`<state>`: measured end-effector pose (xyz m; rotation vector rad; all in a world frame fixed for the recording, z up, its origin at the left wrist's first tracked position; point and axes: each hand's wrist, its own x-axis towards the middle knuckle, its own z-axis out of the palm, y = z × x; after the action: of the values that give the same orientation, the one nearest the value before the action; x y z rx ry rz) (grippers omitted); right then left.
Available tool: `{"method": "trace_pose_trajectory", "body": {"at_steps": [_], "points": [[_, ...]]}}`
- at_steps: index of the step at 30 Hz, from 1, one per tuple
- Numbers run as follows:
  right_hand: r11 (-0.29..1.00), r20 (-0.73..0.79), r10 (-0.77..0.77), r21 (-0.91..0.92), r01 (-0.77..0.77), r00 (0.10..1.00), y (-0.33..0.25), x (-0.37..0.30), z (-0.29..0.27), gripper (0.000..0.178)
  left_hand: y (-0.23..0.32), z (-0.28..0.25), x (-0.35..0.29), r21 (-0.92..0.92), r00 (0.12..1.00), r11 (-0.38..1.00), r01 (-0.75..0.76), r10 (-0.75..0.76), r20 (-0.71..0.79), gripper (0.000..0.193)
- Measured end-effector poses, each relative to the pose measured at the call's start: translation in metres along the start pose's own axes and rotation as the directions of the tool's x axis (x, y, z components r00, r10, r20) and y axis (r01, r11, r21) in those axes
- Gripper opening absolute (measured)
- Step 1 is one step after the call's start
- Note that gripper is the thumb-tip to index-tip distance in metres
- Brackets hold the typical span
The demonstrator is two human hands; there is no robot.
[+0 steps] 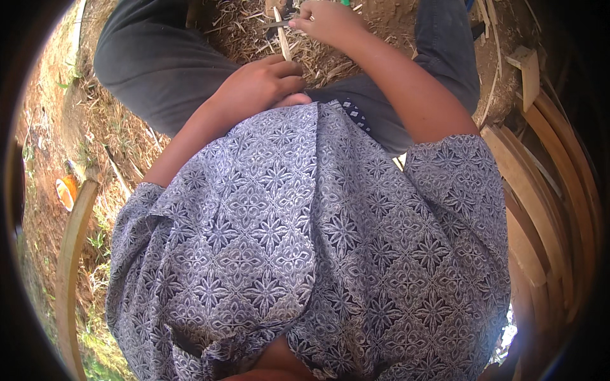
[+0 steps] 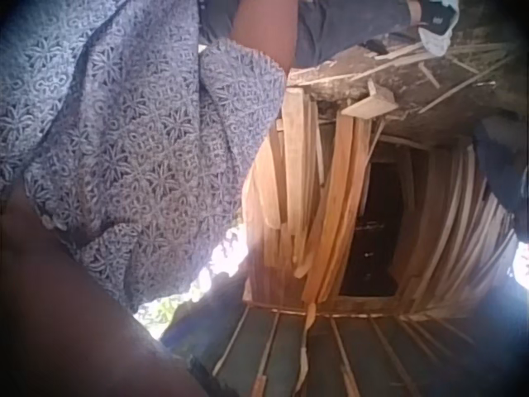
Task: The person sits on the ground and uses a knife to carve a small piece of wood. They hold the wood with one hand and carefully shave off thin strips with the other, creating wood shavings that accumulate on the ground.
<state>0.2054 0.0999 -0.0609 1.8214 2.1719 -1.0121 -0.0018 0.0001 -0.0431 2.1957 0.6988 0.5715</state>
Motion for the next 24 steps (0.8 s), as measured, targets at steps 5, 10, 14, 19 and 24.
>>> {"method": "trace_pose_trajectory", "body": {"at_steps": [5, 10, 14, 19, 24], "points": [[0.999, -0.05, 0.002, -0.053, -0.005, 0.999, -0.014, 0.009, 0.01, 0.029, -0.002, 0.004, 0.0, 0.006, 0.998, 0.999, -0.034, 0.034, -0.055, 0.044], [0.993, -0.087, 0.108, -0.043, -0.112, 0.99, 0.003, 0.049, 0.031, 0.029, 0.002, -0.002, 0.002, -0.008, 1.0, 1.0, -0.008, 0.008, 0.02, 0.035], [0.997, -0.073, 0.001, 0.082, 0.004, 0.997, 0.041, 0.07, 0.043, 0.032, 0.0, -0.001, 0.002, -0.02, 1.0, 1.0, -0.02, 0.02, -0.001, 0.034], [0.988, 0.022, 0.006, 0.157, -0.009, 1.0, 0.013, 0.017, 0.004, 0.032, -0.005, 0.005, 0.0, -0.013, 0.998, 0.999, -0.039, 0.039, -0.056, 0.042], [0.998, 0.093, 0.034, -0.06, -0.028, 0.995, 0.02, 0.024, 0.017, 0.047, -0.005, 0.0, 0.002, -0.02, 1.0, 0.999, -0.029, 0.029, 0.013, 0.033]]}}
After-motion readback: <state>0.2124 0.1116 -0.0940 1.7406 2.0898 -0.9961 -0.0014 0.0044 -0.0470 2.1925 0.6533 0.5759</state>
